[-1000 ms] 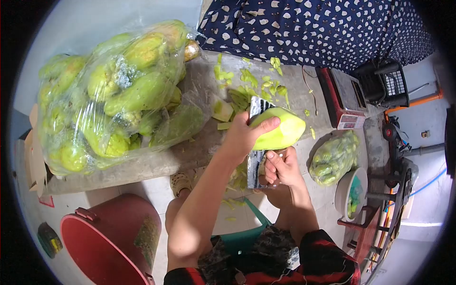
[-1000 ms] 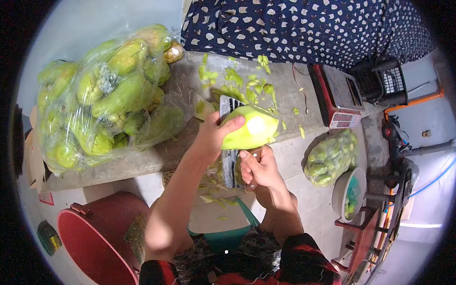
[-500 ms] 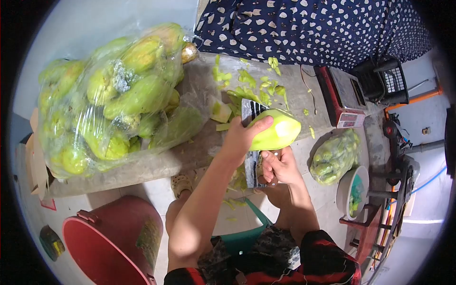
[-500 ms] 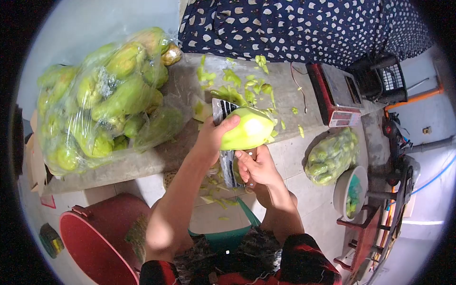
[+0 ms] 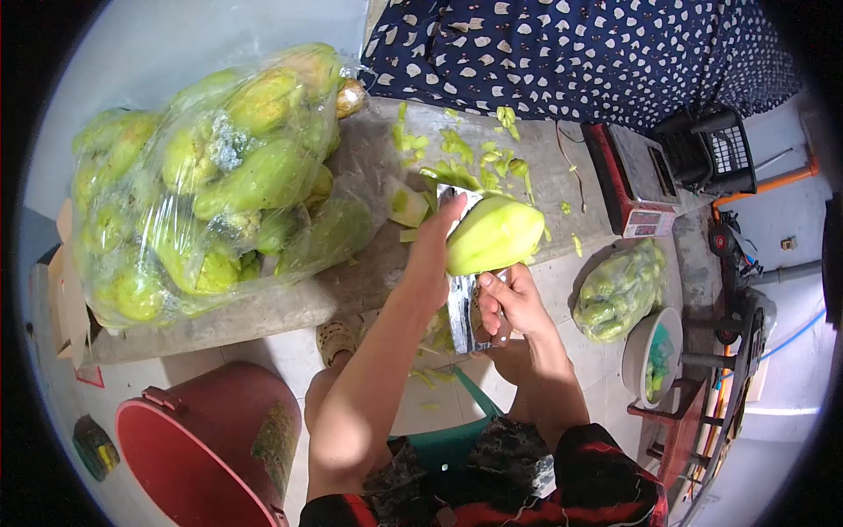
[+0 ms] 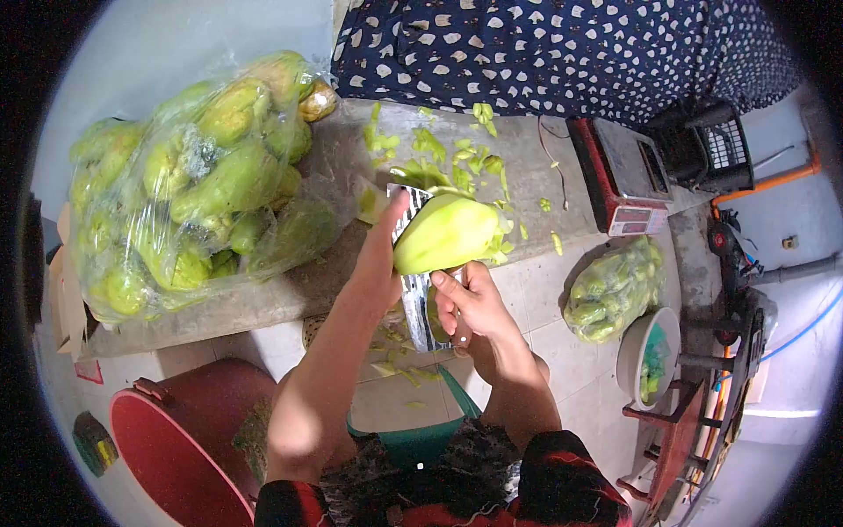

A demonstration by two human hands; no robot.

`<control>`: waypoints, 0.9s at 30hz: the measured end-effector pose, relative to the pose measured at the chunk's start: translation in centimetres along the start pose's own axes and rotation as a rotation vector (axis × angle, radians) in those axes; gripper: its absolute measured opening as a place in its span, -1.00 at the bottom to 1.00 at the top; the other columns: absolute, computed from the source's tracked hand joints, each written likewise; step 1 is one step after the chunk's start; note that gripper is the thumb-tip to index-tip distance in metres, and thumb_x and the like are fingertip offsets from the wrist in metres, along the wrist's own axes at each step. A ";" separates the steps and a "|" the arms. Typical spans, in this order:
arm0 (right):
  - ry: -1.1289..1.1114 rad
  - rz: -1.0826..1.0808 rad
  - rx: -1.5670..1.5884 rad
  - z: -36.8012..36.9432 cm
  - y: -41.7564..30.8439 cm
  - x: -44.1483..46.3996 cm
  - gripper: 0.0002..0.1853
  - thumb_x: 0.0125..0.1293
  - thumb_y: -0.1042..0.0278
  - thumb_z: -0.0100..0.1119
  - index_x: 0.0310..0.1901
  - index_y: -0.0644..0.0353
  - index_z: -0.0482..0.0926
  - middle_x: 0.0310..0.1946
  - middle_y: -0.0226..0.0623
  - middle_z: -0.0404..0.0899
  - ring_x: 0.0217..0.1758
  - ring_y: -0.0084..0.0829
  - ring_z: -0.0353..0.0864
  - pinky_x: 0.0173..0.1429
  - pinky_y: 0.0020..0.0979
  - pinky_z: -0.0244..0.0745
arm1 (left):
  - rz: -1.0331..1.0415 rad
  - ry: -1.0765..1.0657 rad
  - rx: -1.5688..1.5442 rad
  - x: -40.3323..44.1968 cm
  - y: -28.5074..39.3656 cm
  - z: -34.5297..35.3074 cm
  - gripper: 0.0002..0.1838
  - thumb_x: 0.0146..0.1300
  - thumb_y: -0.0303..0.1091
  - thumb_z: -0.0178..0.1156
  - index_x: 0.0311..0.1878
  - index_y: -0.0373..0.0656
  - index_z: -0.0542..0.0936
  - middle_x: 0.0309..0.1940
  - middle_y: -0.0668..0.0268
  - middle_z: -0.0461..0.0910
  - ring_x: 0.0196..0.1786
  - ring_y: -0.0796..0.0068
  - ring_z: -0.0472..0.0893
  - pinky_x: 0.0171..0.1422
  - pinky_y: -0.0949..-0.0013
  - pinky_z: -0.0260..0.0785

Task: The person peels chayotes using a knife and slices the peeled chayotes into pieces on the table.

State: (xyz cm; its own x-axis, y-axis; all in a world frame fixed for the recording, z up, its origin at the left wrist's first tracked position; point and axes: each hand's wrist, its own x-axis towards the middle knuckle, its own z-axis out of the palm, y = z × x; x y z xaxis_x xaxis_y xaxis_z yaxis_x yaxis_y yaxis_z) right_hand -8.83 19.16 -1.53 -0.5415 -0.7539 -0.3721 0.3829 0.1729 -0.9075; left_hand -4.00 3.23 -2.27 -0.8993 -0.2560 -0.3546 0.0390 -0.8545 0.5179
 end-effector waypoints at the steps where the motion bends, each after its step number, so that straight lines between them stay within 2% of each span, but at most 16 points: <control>1: -0.009 0.008 0.037 0.0 0.0 0.2 -0.74 0.50 0.24 0.12 -0.07 0.28 0.38 -0.68 -0.45 0.34 -0.78 -0.53 0.37 -0.72 -0.45 0.29 | 0.024 -0.003 -0.119 -0.2 0.3 0.3 -0.49 0.35 0.04 0.20 0.10 -0.24 0.56 -0.09 0.22 0.66 -0.07 0.38 0.65 0.05 0.29 0.49; 3: -0.019 0.017 0.074 -0.2 0.4 0.4 -0.73 0.49 0.23 0.13 -0.06 0.27 0.37 -0.67 -0.45 0.33 -0.78 -0.52 0.37 -0.72 -0.44 0.29 | 0.051 -0.005 -0.238 -0.1 0.6 0.4 -0.51 0.41 0.03 0.14 0.13 -0.22 0.54 -0.06 0.21 0.66 -0.04 0.36 0.65 0.09 0.28 0.49; 5: -0.022 0.031 0.135 -0.5 1.0 0.8 -0.65 0.47 0.13 0.15 -0.27 0.26 0.36 -0.68 -0.38 0.31 -0.78 -0.46 0.37 -0.73 -0.38 0.33 | 0.068 0.020 -0.342 0.2 1.0 0.1 -0.54 0.46 -0.01 0.08 0.15 -0.21 0.52 -0.05 0.23 0.66 -0.01 0.32 0.65 0.15 0.24 0.50; 6: -0.026 0.030 0.134 -0.3 0.8 1.0 -0.65 0.47 0.13 0.15 -0.27 0.26 0.36 -0.68 -0.38 0.31 -0.78 -0.46 0.37 -0.73 -0.38 0.33 | 0.072 0.020 -0.342 0.6 1.0 -0.2 -0.54 0.46 -0.01 0.08 0.15 -0.21 0.52 -0.05 0.23 0.66 -0.01 0.32 0.65 0.15 0.24 0.50; 8: -0.007 0.025 0.144 0.0 0.6 1.0 -0.60 0.46 0.09 0.15 -0.40 0.23 0.33 -0.69 -0.37 0.30 -0.79 -0.46 0.36 -0.74 -0.38 0.32 | 0.099 0.043 -0.382 1.5 0.8 -1.1 -0.54 0.48 -0.03 0.06 0.22 -0.18 0.47 -0.02 0.26 0.63 0.00 0.33 0.65 0.16 0.21 0.51; 11: -0.046 0.054 0.232 -0.5 1.3 1.2 -0.68 0.48 0.13 0.14 -0.29 0.18 0.33 -0.65 -0.40 0.31 -0.79 -0.49 0.32 -0.73 -0.41 0.28 | 0.139 0.169 -0.366 2.1 0.9 -2.3 -0.58 0.49 -0.07 0.05 0.26 -0.10 0.43 0.05 0.29 0.59 0.07 0.32 0.62 0.17 0.15 0.50; 14: 0.002 0.002 0.230 -0.8 1.8 1.4 -0.61 0.47 0.06 0.13 -0.35 0.23 0.37 -0.69 -0.36 0.32 -0.82 -0.47 0.31 -0.79 -0.37 0.27 | 0.253 0.229 -0.332 2.6 1.9 -3.0 -0.59 0.49 -0.07 0.01 0.28 -0.04 0.42 0.08 0.29 0.56 0.14 0.31 0.58 0.15 0.13 0.49; 15: 0.001 0.001 0.229 -1.0 1.8 1.4 -0.61 0.47 0.06 0.13 -0.35 0.23 0.37 -0.69 -0.36 0.32 -0.82 -0.47 0.31 -0.79 -0.37 0.27 | 0.254 0.229 -0.332 2.2 2.5 -2.9 -0.59 0.49 -0.07 0.01 0.28 -0.04 0.42 0.08 0.29 0.56 0.14 0.31 0.58 0.15 0.13 0.49; 17: 0.012 0.035 0.320 -1.7 1.4 1.5 -0.63 0.47 0.04 0.13 -0.30 0.18 0.35 -0.66 -0.37 0.30 -0.80 -0.45 0.31 -0.75 -0.36 0.26 | 0.240 0.235 -0.361 1.0 4.1 -2.5 -0.52 0.50 0.07 -0.10 0.20 -0.10 0.47 0.13 0.25 0.56 0.22 0.25 0.52 0.25 0.01 0.38; 21: 0.074 0.042 0.298 -3.4 1.1 3.4 -0.66 0.47 0.05 0.13 -0.28 0.15 0.37 -0.66 -0.36 0.31 -0.81 -0.45 0.28 -0.76 -0.35 0.25 | 0.305 0.077 -0.430 1.4 4.6 -4.0 -0.47 0.50 0.16 -0.17 0.19 -0.06 0.48 0.15 0.24 0.54 0.20 0.26 0.53 0.26 -0.09 0.35; 25: 0.152 0.170 0.359 -3.5 0.3 5.2 -0.69 0.50 0.05 0.08 -0.25 0.12 0.41 -0.65 -0.44 0.33 -0.80 -0.54 0.25 -0.75 -0.44 0.22 | 0.288 0.142 -0.490 0.2 5.2 -2.9 -0.45 0.51 0.17 -0.22 0.19 -0.07 0.49 0.14 0.24 0.56 0.21 0.20 0.52 0.31 -0.09 0.32; 27: 0.157 0.163 0.318 -3.7 0.2 5.8 -0.70 0.49 0.03 0.09 -0.25 0.10 0.41 -0.63 -0.50 0.33 -0.76 -0.58 0.24 -0.71 -0.48 0.21 | 0.247 0.199 -0.565 -0.4 5.5 -2.0 -0.44 0.52 0.16 -0.23 0.19 -0.08 0.48 0.14 0.23 0.56 0.24 0.15 0.51 0.36 -0.10 0.28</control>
State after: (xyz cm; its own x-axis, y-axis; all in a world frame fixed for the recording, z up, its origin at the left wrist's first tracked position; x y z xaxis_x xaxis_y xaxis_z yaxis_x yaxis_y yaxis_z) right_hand -14.66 17.10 -4.59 -0.5534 -0.6220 -0.5539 0.6725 0.0585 -0.7377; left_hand -2.54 -2.29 -0.80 -0.7389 -0.5076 -0.4431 0.5062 -0.8522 0.1321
